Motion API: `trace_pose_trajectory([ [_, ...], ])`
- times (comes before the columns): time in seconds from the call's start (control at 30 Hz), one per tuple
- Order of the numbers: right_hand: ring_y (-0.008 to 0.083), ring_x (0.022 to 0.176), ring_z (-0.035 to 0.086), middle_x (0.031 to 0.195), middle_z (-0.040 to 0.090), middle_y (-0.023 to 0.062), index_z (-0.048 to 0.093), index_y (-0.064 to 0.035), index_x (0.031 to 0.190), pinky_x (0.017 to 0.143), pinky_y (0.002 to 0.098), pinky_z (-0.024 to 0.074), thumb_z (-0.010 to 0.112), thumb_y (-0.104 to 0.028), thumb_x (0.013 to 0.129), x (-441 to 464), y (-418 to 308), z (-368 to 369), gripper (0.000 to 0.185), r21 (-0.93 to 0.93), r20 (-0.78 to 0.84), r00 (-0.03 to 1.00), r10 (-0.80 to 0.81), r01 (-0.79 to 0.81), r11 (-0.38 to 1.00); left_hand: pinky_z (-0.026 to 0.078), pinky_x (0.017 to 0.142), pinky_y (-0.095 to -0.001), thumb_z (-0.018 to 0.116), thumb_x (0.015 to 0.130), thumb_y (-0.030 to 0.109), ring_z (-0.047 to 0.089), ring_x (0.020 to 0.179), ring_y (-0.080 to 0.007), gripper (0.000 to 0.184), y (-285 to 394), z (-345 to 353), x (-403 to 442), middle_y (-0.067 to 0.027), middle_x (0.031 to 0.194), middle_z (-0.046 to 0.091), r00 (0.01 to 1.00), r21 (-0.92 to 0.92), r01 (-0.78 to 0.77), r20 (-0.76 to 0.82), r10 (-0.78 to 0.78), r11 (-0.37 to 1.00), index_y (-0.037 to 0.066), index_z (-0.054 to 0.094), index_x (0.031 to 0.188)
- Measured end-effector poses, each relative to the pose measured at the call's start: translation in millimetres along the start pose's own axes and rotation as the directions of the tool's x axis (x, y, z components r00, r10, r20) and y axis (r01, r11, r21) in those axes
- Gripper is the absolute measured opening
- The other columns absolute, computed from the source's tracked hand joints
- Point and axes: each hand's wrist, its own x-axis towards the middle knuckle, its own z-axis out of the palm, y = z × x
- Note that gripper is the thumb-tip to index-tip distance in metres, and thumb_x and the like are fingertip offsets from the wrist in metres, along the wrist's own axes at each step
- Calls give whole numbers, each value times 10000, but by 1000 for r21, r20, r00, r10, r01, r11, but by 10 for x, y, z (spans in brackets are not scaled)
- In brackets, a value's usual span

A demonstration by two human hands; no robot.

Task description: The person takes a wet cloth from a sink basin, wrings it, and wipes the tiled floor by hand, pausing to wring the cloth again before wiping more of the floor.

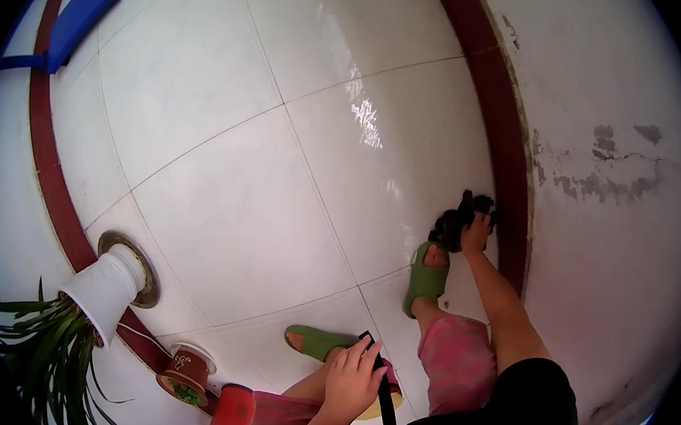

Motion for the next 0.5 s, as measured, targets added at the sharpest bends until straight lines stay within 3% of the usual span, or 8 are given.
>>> trace_pose_trajectory([
  [0.03,398,1140,466,1383,393,154,476,-72,1326,933,483,446,668,-104,839,-89,6,-96,524,-9,-4,1000,3,-3,1000,456,905,-434,670,827,230,558,1038,-330,464,43,52,-64,-132,1263,546,1000,-9,-9,-6,9,1000,83,557,1252],
  [0.1,380,1168,471,1338,420,176,484,-46,1315,968,465,442,642,-107,854,-68,27,-374,491,274,218,976,-1,-61,960,459,901,-436,668,825,230,560,1034,-331,454,-21,213,-201,-126,1250,554,999,29,-39,9,39,999,86,561,1242],
  [0.17,298,1130,526,1241,537,176,527,-10,1272,956,382,426,603,-107,842,-346,-129,-708,447,562,276,956,100,-245,790,460,907,-438,659,826,235,559,1038,-328,438,-117,399,-258,-119,1231,565,999,83,-27,47,23,996,92,569,1231],
  [0.3,255,1033,554,1178,551,157,488,-3,1279,878,372,464,569,-71,881,-1036,-391,-1398,412,796,440,897,45,-413,442,473,901,-429,663,825,234,562,1046,-349,454,-298,845,-390,-123,1224,577,994,-47,93,-50,-95,995,80,557,1239],
  [0.37,232,993,557,1118,581,146,511,6,1243,870,353,460,593,-73,847,-1470,-584,-1840,412,816,435,900,-8,-391,426,471,911,-415,659,844,244,565,1064,-341,454,-290,1023,-587,-119,1227,581,993,-137,100,-46,-107,985,76,551,1252],
  [0.43,186,938,578,1030,620,99,555,10,1186,846,303,467,607,-63,807,-1879,-785,-2325,390,834,417,909,-32,-368,412,423,980,-437,625,901,348,490,1219,-325,575,-163,1014,-730,-137,1357,498,897,-660,404,150,-417,633,92,440,1381],
  [0.47,169,940,580,1047,621,86,557,12,1183,842,292,472,610,-62,806,-2035,-790,-2422,388,845,424,904,-65,-368,388,423,980,-437,625,901,348,490,1219,-325,575,-1,853,-741,-137,1357,498,904,-648,394,147,-401,652,92,440,1381],
  [0.5,163,945,582,1051,622,80,564,15,1173,849,287,474,611,-65,806,-2195,-820,-2578,378,860,436,891,-122,-373,349,387,1006,-470,605,911,401,424,1281,-325,663,219,648,-700,-143,1429,408,852,-811,432,224,-473,396,107,333,1440],
])
